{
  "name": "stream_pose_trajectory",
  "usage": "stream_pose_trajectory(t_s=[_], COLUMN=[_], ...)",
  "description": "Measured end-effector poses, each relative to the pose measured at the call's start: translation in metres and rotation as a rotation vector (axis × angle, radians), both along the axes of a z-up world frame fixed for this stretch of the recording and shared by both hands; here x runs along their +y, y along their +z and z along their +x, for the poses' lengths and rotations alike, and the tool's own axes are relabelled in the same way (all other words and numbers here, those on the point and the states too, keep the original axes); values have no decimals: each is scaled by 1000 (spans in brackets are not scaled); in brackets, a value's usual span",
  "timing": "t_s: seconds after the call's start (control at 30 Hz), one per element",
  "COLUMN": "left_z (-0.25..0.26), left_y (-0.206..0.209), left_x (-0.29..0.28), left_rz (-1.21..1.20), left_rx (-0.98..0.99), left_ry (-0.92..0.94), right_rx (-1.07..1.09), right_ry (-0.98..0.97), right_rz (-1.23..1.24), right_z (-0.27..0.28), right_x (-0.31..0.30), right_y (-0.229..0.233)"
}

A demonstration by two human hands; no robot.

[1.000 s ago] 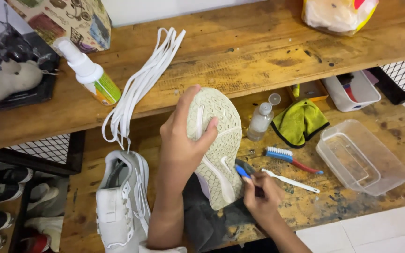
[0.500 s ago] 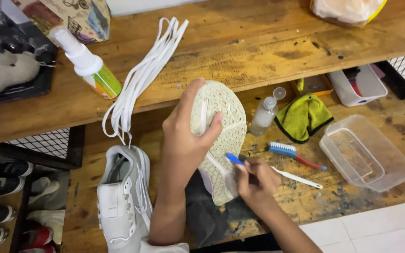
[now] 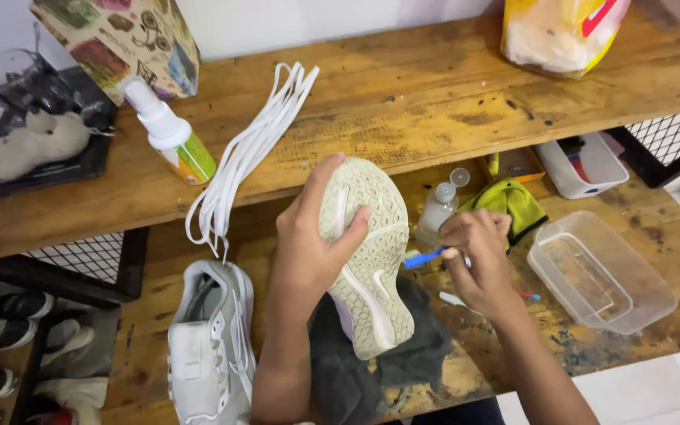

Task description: The person scrubs the sole of a white sneaker with a blue toothbrush, then wipes the sole with a dark cloth. The person repeats the scrubbing and wiping on the same shoe.

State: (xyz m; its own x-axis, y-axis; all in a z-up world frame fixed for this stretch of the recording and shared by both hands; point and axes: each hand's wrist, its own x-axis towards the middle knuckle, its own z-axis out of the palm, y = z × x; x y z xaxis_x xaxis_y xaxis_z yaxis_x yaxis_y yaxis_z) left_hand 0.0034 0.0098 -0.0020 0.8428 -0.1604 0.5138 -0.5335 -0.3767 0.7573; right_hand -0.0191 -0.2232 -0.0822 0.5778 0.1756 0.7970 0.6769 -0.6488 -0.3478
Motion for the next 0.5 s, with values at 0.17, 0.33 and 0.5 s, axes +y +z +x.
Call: stream_pose_trajectory(t_s=[0.17,0.33,0.5], left_z=[2,0,0], left_y=[-1,0,3], left_x=[-1,-5,-6], left_rz=[-59,-59,-64], left_rx=[-70,-58,-72], left_ry=[-24,-15,-5], right_rx=[-278,-518,-696], right_ry=[21,-95,108], right_rz=[37,-53,-115], right_z=[42,81,69], right_x=[-14,-16,16], right_y=[0,-32,-23])
